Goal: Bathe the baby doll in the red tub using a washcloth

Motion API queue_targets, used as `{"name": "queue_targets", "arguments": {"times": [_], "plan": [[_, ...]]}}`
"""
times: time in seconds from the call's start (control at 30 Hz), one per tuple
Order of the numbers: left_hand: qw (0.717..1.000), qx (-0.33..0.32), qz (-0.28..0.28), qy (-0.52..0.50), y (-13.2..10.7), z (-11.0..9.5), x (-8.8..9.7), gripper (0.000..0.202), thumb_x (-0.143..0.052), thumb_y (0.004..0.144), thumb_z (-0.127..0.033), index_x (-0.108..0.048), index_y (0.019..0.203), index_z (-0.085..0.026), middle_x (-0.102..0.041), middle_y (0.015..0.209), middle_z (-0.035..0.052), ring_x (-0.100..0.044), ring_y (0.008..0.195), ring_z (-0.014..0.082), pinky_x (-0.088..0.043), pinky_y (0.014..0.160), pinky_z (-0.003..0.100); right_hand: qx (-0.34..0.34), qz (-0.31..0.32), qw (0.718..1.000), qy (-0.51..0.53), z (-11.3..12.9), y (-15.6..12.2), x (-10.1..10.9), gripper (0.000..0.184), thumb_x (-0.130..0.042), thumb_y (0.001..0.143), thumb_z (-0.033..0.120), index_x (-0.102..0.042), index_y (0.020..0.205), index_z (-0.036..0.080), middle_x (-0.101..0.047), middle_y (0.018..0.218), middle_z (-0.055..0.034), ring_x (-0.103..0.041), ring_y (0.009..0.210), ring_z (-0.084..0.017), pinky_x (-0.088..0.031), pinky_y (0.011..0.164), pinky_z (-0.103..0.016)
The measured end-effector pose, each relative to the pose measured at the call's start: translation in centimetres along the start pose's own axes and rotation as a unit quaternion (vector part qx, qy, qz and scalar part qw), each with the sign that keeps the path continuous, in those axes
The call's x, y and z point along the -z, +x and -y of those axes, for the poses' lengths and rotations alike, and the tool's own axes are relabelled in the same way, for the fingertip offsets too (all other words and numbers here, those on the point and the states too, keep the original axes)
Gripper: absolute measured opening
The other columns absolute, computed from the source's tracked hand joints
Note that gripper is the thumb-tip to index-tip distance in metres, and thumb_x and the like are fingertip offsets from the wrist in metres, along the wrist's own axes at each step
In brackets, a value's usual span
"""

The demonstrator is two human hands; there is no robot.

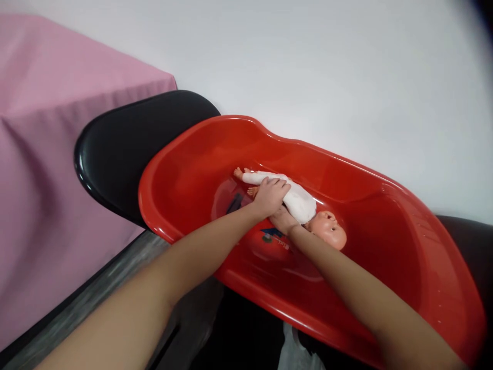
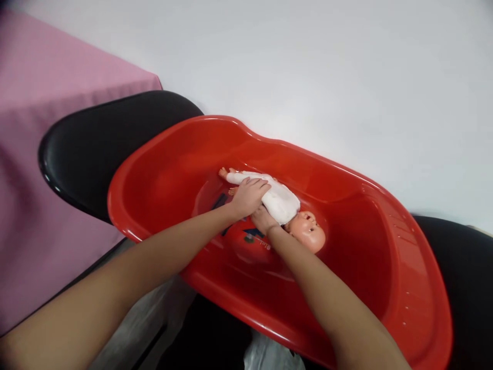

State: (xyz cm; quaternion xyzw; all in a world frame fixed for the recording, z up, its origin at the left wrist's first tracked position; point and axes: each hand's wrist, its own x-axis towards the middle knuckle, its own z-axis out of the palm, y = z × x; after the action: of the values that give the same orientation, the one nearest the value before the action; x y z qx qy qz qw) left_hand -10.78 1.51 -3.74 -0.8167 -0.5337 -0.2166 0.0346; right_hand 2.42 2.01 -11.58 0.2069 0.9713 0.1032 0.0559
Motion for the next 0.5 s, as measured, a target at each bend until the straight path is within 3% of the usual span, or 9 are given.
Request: {"name": "queue_targets", "arguments": {"times": [0.17,0.37,0.5], "plan": [[1.0,-0.009,0.007,0.007,0.1,0.7,0.5,0.024,-0.051,0.111,-0.018,-0.07,0.127,-0.018,-0.072,0.134,0.0095,-0.06,0.131,0.0282,-0.042,0.108,0.048,-0.049,0.051,0.99,-0.122,-0.2,-4.1,-0.5,0.054,-0.043,0.096,0.005,-0.068,0.145,-0.001,-0.062,0.155,-0.0274,-0.052,0.154,-0.036,-0.034,0.134,-0.053],[1.0,-0.005,0.013,0.009,0.2,1.1,1.1,0.026,-0.059,0.105,-0.016,-0.07,0.129,-0.015,-0.072,0.136,0.011,-0.061,0.131,0.0332,-0.043,0.109,0.055,-0.047,0.052,0.977,-0.199,1.1,-10.5,-0.2,0.041,-0.054,0.097,0.009,-0.074,0.132,0.0,-0.073,0.134,-0.0317,-0.071,0.129,-0.039,-0.05,0.119,-0.055],[0.999,0.005,0.033,0.013,0.5,0.6,1.5,0.026,-0.055,0.108,-0.016,-0.07,0.129,-0.013,-0.072,0.135,0.0129,-0.062,0.129,0.0341,-0.046,0.104,0.053,0.014,0.034,0.985,-0.167,1.2,-9.5,0.9,0.028,-0.058,0.101,0.014,-0.077,0.12,0.011,-0.073,0.138,-0.0221,-0.066,0.137,-0.036,-0.048,0.121,-0.057]]}}
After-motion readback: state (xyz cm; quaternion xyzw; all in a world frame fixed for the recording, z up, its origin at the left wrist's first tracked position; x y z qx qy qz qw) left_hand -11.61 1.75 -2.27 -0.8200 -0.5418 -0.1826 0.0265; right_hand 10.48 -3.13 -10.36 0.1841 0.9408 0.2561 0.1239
